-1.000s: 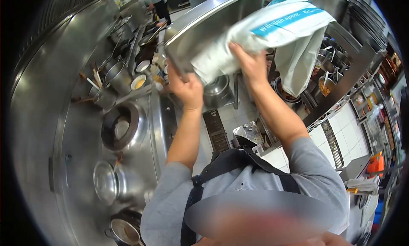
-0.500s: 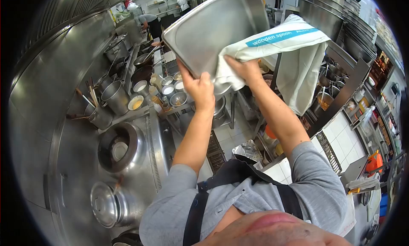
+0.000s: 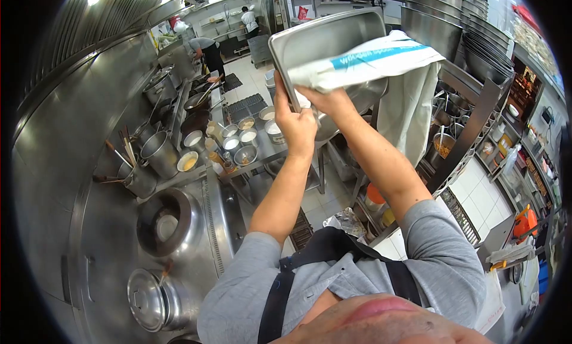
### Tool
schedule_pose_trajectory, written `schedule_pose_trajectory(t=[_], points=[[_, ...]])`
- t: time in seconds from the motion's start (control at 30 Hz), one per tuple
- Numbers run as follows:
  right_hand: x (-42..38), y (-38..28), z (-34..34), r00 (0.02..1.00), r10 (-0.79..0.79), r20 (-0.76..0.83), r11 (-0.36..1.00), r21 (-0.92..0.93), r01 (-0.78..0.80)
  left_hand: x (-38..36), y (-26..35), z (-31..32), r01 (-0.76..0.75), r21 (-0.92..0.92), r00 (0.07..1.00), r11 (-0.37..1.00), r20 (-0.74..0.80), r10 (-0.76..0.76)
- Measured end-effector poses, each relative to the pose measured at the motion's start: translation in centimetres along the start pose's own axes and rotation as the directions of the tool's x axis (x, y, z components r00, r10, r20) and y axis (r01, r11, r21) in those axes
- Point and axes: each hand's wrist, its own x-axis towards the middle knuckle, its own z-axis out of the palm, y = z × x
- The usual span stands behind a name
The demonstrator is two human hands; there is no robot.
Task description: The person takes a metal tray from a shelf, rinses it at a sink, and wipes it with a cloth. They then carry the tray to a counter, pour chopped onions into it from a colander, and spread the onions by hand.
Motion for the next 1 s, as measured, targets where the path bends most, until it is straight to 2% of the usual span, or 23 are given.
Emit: schedule_pose_trajectory(t=[0.07, 0.13, 0.2, 0.27, 0.3, 0.33, 0.4, 0.47, 0.5, 0.53, 0.63, 0.67, 0.7, 0.73, 0.77, 0.8, 0.87, 0.9, 0.93, 0.97, 1.0], points=[[-1.5, 1.8, -1.0, 0.987, 0.038, 0.156, 0.995, -0.102, -0.022, 0.3, 0.1, -0.1, -0.034, -0.103, 0.999, 0.994, -0.035, 0.031], [-3.7, 3.2, -2.5, 0.974, 0.068, 0.215, 0.953, -0.303, 0.000, 0.1, 1.1, -0.7, -0.044, -0.077, 0.996, 0.996, -0.076, 0.038], [-3.6, 6.4, -2.9, 0.991, 0.044, 0.123, 0.868, -0.496, 0.023, -0.1, 1.3, -1.2, -0.064, -0.094, 0.996, 0.994, -0.075, 0.057], [-2.7, 6.2, -3.9, 0.982, 0.102, -0.161, 0.814, -0.554, -0.176, -0.3, 2.3, -2.0, -0.017, -0.095, 0.997, 0.995, -0.073, 0.010], [-0.9, 5.8, -5.7, 0.949, 0.315, -0.028, 0.822, -0.493, -0.287, -0.4, 2.7, -2.3, 0.028, -0.106, 0.997, 0.994, -0.073, -0.035], [0.0, 5.4, -6.4, 0.985, 0.136, -0.107, 0.760, -0.626, -0.173, -0.7, 2.9, -2.5, 0.024, -0.104, 0.997, 0.994, -0.067, -0.032], [2.3, 7.1, -6.8, 0.971, 0.144, -0.190, 0.611, -0.755, -0.239, -1.3, 3.3, -3.1, 0.078, -0.161, 0.987, 0.984, -0.129, -0.100], [4.0, 6.9, -6.4, 0.970, -0.042, -0.241, 0.694, -0.705, -0.146, -1.8, 3.5, -3.2, 0.089, -0.156, 0.983, 0.984, -0.143, -0.112], [5.0, 7.1, -6.3, 0.943, -0.260, -0.206, 0.645, -0.764, 0.011, -1.8, 3.9, -3.3, 0.169, -0.155, 0.978, 0.973, -0.098, -0.185], [6.0, 4.3, -5.9, 0.915, -0.214, -0.341, 0.718, -0.690, -0.089, -1.7, 4.1, -3.3, 0.245, -0.151, 0.965, 0.958, -0.052, -0.256], [6.0, -1.8, -5.7, 0.963, 0.158, -0.217, 0.918, -0.328, -0.224, -1.9, 3.5, -2.7, 0.309, -0.177, 0.948, 0.934, -0.022, -0.318], [5.8, -0.5, -4.3, 0.963, -0.216, -0.162, 0.720, -0.693, 0.045, -1.9, 3.4, -2.3, 0.307, -0.171, 0.949, 0.936, -0.024, -0.316], [5.1, 0.7, -3.2, 0.929, -0.318, -0.187, 0.807, -0.568, 0.162, -1.5, 3.2, -1.5, 0.167, -0.103, 0.985, 0.981, -0.033, -0.171], [4.0, -1.3, -2.1, 0.884, -0.410, -0.223, 0.855, -0.432, 0.287, -1.1, 3.0, -1.0, 0.023, -0.036, 0.999, 0.999, -0.036, -0.025], [3.2, -1.3, -1.0, 0.929, -0.323, -0.183, 0.917, -0.304, 0.259, -0.7, 2.1, -0.9, -0.024, 0.066, 1.000, 0.998, 0.005, 0.024], [2.5, -1.2, -0.2, 0.962, -0.240, -0.130, 0.961, -0.172, 0.217, -0.6, 1.5, -0.7, -0.029, 0.067, 1.000, 0.997, 0.002, 0.029], [1.9, -1.1, -0.4, 0.968, -0.238, -0.075, 0.960, -0.170, 0.223, -0.6, 1.4, -0.1, -0.125, 0.316, 0.991, 0.940, 0.084, 0.103], [2.0, 0.1, -0.3, 0.973, -0.197, -0.117, 0.957, -0.239, 0.165, -0.9, 1.6, -0.1, -0.060, 0.273, 0.996, 0.960, 0.086, 0.038], [2.0, 0.9, -0.5, 0.974, -0.157, -0.163, 0.947, -0.305, 0.101, -1.1, 1.6, -0.1, -0.063, 0.275, 0.995, 0.960, 0.092, 0.039], [2.4, -0.3, -2.1, 0.991, -0.012, -0.135, 0.893, -0.446, -0.051, -1.4, 1.5, -0.3, -0.081, 0.205, 0.996, 0.975, 0.064, 0.069], [3.5, 3.8, -3.1, 0.972, -0.075, -0.224, 0.946, -0.323, -0.001, -1.8, 1.4, -0.6, -0.096, 0.136, 0.995, 0.986, 0.030, 0.092]])
